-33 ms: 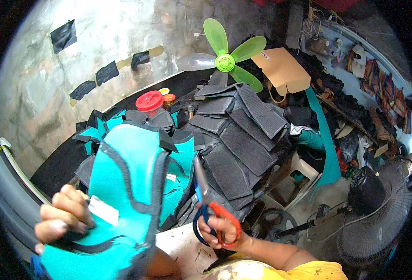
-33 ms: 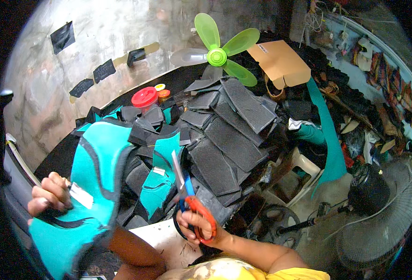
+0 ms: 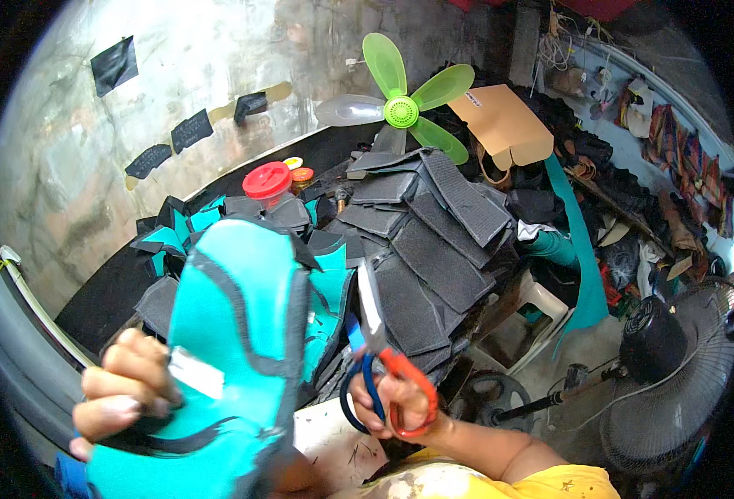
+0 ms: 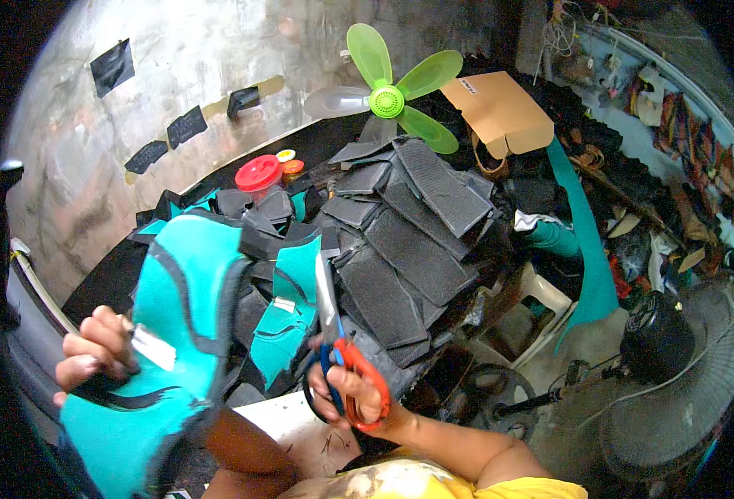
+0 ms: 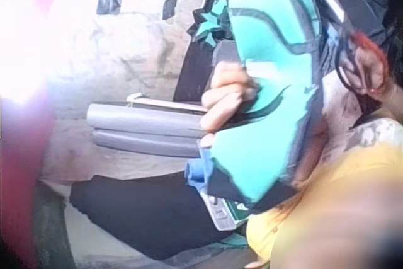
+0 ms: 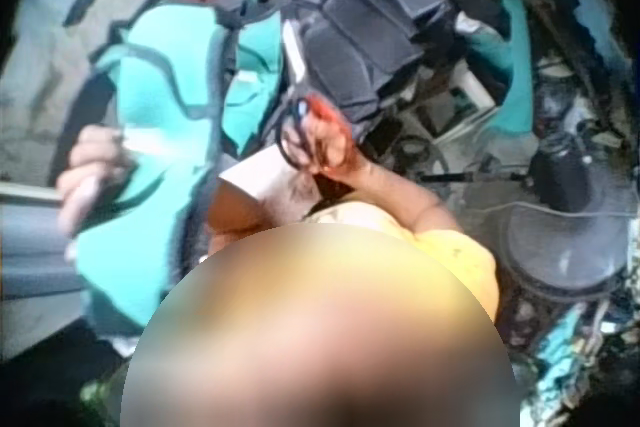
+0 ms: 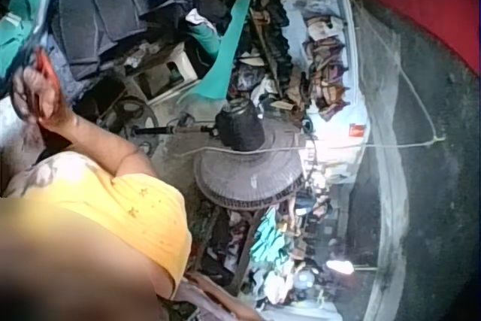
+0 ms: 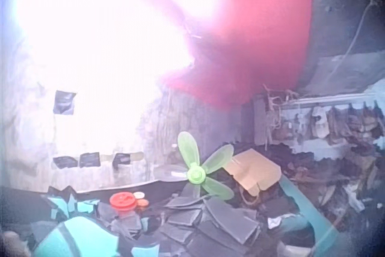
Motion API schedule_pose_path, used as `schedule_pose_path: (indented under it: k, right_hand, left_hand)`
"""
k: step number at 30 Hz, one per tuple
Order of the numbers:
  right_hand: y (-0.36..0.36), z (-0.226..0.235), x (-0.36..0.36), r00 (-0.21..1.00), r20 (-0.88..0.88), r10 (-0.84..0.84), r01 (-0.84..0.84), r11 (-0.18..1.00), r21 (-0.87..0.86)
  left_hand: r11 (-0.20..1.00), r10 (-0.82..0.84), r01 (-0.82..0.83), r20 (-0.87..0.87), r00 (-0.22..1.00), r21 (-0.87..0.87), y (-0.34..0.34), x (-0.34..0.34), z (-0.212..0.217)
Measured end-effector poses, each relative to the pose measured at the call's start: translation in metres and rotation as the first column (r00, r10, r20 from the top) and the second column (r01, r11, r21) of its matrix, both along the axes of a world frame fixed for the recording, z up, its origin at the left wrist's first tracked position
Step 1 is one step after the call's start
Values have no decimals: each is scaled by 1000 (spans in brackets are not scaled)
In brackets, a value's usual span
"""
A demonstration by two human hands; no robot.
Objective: The person uses red-handled scissors to trim black foam strips from teal foam pieces. They repeatedly pick up foam pieces, cut along the edges, and place the trimmed pieces back on the table. The person also briefly handles a blue plastic template and a white paper template during the process.
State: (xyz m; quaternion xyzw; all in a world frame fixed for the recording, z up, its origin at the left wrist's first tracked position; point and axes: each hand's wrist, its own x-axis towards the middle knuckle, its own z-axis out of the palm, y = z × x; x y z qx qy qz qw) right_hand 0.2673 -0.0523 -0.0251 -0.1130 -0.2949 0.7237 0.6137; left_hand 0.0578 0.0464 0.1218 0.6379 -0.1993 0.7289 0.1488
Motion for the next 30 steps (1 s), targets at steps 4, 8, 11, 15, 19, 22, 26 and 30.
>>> schedule_pose_path:
  k: [4,8,11,15,19,22,26,30]
  right_hand:
    - [31,53,-8,721,315,-617,603,783,151]
    - [37,107,19,559,299,-773,677,634,374]
    - [32,118,27,339,333,-880,679,474,561]
    - [27,97,24,166,328,-930,626,356,693]
    - [26,76,21,153,320,-935,477,354,804]
    - [14,74,27,201,417,-887,443,461,769]
    - [-8,75,48,514,569,-642,421,767,485]
    - [-21,71,65,566,721,-399,276,916,290]
  left_hand:
    - [966,-120,202,-409,904,162,8,34,19]
    - [958,-279,247,-267,923,-146,-8,71,7]
    - [809,-302,386,249,920,-443,-1,73,0]
    - [655,-272,-193,-467,842,-730,12,64,-2]
    - [545,-528,-66,-403,748,-836,9,84,-10]
    - [424,-602,5,-278,749,-906,13,83,-7]
    - [374,-587,112,-141,797,-920,20,63,-2]
    - [413,-605,221,-85,792,-884,26,56,-1]
